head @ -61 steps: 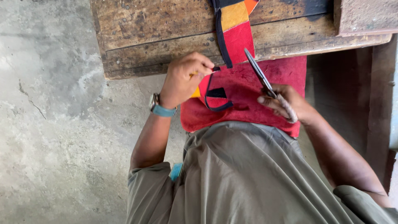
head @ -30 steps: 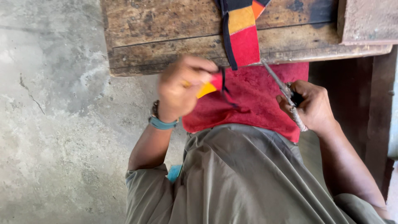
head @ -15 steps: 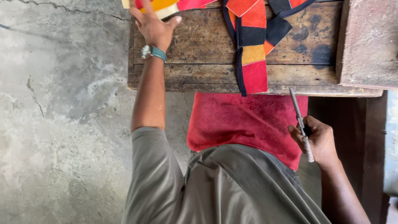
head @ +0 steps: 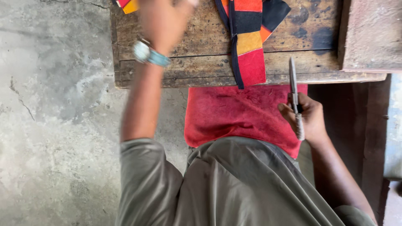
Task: The person uses shears to trim the edges of multi-colored leather straps, picking up pieces from a pile on a wooden table and placing the trimmed items back onto the table.
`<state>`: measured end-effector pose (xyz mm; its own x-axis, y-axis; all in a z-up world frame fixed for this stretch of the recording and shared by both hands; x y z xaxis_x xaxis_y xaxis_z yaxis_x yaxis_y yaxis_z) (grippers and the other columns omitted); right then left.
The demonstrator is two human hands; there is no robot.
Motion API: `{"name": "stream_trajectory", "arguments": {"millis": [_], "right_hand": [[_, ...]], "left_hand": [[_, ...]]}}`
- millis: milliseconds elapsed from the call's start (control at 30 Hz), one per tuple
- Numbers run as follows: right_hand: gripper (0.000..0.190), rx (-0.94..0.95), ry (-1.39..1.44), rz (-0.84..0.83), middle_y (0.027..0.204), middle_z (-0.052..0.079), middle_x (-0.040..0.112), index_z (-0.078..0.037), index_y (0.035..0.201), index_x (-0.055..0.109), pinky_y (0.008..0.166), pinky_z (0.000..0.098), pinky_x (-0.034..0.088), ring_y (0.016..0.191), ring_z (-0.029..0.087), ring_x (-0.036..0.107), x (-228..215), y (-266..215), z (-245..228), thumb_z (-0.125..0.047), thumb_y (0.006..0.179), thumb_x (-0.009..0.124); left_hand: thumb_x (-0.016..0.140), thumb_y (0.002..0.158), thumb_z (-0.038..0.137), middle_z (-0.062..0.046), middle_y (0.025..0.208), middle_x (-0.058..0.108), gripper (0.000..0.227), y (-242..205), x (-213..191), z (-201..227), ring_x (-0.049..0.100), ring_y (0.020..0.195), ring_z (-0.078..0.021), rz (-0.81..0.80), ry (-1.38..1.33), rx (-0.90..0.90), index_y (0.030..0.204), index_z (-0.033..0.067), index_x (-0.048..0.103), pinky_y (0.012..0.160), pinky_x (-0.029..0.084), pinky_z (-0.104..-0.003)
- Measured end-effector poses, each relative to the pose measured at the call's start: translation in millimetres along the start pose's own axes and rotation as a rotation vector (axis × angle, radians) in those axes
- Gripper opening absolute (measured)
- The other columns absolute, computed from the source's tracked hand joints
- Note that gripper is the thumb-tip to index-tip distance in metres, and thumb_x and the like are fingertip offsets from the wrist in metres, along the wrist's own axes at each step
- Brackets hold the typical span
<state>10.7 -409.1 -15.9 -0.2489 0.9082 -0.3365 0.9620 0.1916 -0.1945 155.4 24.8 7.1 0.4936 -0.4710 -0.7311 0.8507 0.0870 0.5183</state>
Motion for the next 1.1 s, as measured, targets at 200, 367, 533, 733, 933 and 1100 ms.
{"name": "stream_trajectory", "arguments": {"millis": [200,367,533,733,933,1100], "right_hand": [[0.03,-0.155,-0.049,0.051,0.068,-0.003,0.052,-0.006,0.081,0.056,0.055,0.0231,0.038,0.065,0.003,0.045,8,-15,-26,-0.015,0.091,0.083],[0.046,-0.376,-0.541,0.181,0.078,0.015,0.062,0.002,0.091,0.061,0.059,0.0361,0.048,0.063,0.023,0.06,-5,26,-77,-0.026,0.084,0.096],[0.052,-0.704,-0.431,0.06,0.105,0.019,0.072,0.002,0.127,0.065,0.075,0.0419,0.057,0.09,0.033,0.073,15,125,-121,-0.019,0.086,0.09],[0.059,-0.721,-0.603,0.001,0.101,0.019,0.071,0.003,0.125,0.061,0.075,0.0452,0.055,0.088,0.037,0.07,47,211,-121,-0.027,0.088,0.095],[0.077,-0.802,-0.692,0.114,0.085,0.019,0.068,0.006,0.099,0.063,0.063,0.0438,0.055,0.07,0.036,0.069,72,236,-108,-0.045,0.06,0.106],[0.019,-0.555,-0.378,-0.045,0.082,0.019,0.068,0.003,0.088,0.063,0.064,0.0431,0.053,0.074,0.036,0.065,45,256,-93,-0.006,0.08,0.078]], "left_hand": [[0.086,0.066,0.067,-0.02,0.106,0.064,0.079,-78,30,154,0.062,0.094,-0.035,-0.132,0.094,-0.006,0.098,-0.0021,0.066,0.088,0.043,-0.06],[0.084,0.075,0.043,-0.016,0.102,0.069,0.053,-102,57,164,0.066,0.099,-0.0398,-0.033,-0.138,-0.142,0.106,0.0058,0.061,0.087,0.05,-0.053],[0.078,0.093,0.016,-0.018,0.092,0.07,0.026,-107,50,160,0.071,0.086,-0.038,-0.093,-0.606,-0.109,0.111,0.0048,0.063,0.073,0.055,-0.041],[0.074,0.095,0.009,-0.021,0.119,0.072,0.039,-111,44,149,0.074,0.109,-0.0356,-0.097,-0.714,-0.065,0.132,0.0051,0.062,0.091,0.06,-0.038],[0.07,0.096,0.005,-0.021,0.127,0.069,0.046,-105,37,155,0.07,0.115,-0.0367,-0.047,-0.658,-0.062,0.14,0.0046,0.058,0.097,0.058,-0.041],[0.064,0.093,0.002,-0.017,0.118,0.068,0.05,-96,33,168,0.07,0.1,-0.0366,-0.093,-0.483,-0.133,0.142,0.0063,0.059,0.084,0.058,-0.044]]}}
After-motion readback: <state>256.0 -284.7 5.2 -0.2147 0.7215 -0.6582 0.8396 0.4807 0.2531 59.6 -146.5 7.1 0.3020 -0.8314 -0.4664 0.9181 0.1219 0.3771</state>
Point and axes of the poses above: each hand's wrist, its own y-axis towards the middle knuckle, its own x-axis out of the palm, z = x × y, the point moved 1 cm from there along y, towards the middle knuckle
